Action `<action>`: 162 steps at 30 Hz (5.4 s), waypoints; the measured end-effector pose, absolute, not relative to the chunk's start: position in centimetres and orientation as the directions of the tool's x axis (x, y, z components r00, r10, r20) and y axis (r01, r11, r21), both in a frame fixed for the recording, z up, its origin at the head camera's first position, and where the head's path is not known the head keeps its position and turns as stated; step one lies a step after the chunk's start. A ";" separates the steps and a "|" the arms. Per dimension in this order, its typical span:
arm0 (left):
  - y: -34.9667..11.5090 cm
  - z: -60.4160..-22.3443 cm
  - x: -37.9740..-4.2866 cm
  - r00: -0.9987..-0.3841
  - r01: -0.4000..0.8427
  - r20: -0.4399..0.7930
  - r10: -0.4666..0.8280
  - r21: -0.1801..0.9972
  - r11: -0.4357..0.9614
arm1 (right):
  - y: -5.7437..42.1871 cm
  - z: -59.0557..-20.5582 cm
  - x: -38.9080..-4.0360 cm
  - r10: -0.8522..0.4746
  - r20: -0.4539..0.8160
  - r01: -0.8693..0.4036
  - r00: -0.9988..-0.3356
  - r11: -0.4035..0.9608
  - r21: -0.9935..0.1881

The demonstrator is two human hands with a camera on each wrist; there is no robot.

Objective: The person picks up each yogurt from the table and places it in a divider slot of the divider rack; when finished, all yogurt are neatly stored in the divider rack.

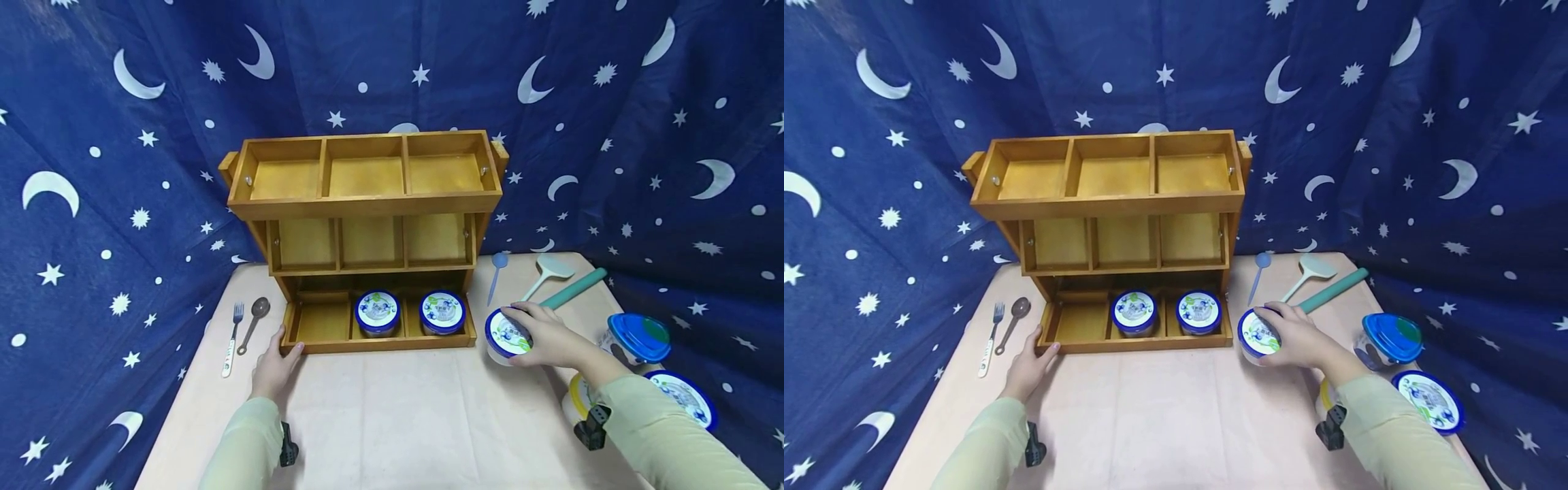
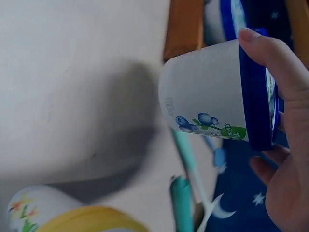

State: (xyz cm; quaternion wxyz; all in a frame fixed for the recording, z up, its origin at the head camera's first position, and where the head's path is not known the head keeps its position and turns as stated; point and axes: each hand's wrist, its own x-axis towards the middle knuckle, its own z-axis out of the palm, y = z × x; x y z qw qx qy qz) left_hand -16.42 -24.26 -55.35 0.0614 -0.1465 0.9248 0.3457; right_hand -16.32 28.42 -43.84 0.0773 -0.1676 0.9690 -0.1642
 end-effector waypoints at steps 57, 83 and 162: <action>-24.6 -55.5 -16.5 -0.946 -0.324 -0.233 -0.225 0.637 0.700 | 2.2 -42.4 -20.4 -0.626 -0.007 -0.506 -0.780 0.637 -0.582; -24.5 -55.5 -16.5 -0.947 -0.322 -0.219 -0.236 0.632 0.705 | -1.3 -44.4 -20.4 -0.569 0.000 -0.470 -0.822 0.678 -0.565; -23.8 -55.6 -16.4 -0.946 -0.318 -0.161 -0.282 0.632 0.707 | -5.5 -47.2 -21.8 -0.440 -0.128 -0.358 -0.889 0.841 -0.405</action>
